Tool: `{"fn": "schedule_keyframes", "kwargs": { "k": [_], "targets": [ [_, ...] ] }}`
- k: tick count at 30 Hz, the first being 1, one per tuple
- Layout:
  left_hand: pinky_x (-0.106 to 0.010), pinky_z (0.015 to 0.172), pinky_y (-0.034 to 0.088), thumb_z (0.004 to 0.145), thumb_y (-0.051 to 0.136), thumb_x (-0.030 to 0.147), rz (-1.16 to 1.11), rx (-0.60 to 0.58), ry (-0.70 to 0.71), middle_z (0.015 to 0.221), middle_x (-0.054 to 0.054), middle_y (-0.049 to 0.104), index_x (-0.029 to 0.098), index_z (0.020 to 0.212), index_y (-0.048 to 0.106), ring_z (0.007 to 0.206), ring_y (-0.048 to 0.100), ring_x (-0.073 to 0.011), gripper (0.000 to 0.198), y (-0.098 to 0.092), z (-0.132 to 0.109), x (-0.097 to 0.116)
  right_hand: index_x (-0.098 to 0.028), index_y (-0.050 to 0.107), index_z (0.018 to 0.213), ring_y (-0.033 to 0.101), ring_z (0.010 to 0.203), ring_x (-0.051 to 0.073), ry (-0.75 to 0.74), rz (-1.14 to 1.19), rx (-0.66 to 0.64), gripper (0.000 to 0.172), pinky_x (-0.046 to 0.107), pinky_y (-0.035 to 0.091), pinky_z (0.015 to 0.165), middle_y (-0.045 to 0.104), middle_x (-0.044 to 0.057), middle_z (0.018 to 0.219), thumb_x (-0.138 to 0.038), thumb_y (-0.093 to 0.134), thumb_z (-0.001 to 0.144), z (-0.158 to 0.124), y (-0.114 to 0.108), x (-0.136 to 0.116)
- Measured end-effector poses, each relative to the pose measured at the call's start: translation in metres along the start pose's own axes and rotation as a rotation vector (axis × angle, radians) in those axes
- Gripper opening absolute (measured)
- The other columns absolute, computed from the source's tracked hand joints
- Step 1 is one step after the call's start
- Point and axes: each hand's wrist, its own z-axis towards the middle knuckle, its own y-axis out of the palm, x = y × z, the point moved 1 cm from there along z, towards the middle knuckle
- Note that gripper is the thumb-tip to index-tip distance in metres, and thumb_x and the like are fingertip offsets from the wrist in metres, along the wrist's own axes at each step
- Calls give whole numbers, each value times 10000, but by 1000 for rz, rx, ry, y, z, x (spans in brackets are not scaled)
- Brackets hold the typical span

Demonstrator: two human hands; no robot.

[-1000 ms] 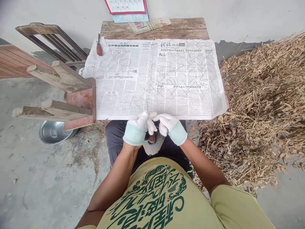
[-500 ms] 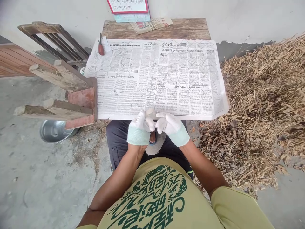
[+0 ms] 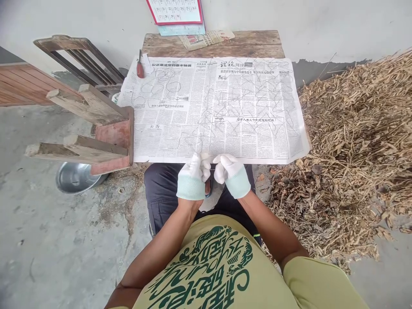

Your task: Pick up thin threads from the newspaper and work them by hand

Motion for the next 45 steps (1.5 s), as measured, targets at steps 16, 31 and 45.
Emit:
{"fn": "schedule_keyframes", "kwargs": {
  "k": [16,31,45],
  "targets": [
    [-247,666,575,859,790,401,-189,-108,-119,964,-96,770,133,1101,737,698,708,-124,365,-3,4,-18,-144,678,1108,540,483,153,-40,-58,141,327,320,495,568,628,-21,537,-421,578,967,3,-12,-6],
    [-231,582,529,960,624,452,290,-80,90,738,-35,741,144,1215,739,602,645,-120,416,-4,15,-12,-239,767,1064,691,735,177,-290,-905,412,284,327,549,799,726,-3,747,-329,503,1007,-4,-12,-9],
    [-292,837,538,1019,508,399,917,-204,203,914,-29,790,232,1123,775,856,721,-180,331,-19,27,2,-213,726,1119,688,866,222,-237,-1468,21,341,322,469,795,760,74,953,-263,393,1064,5,-20,-21]
  ]
}}
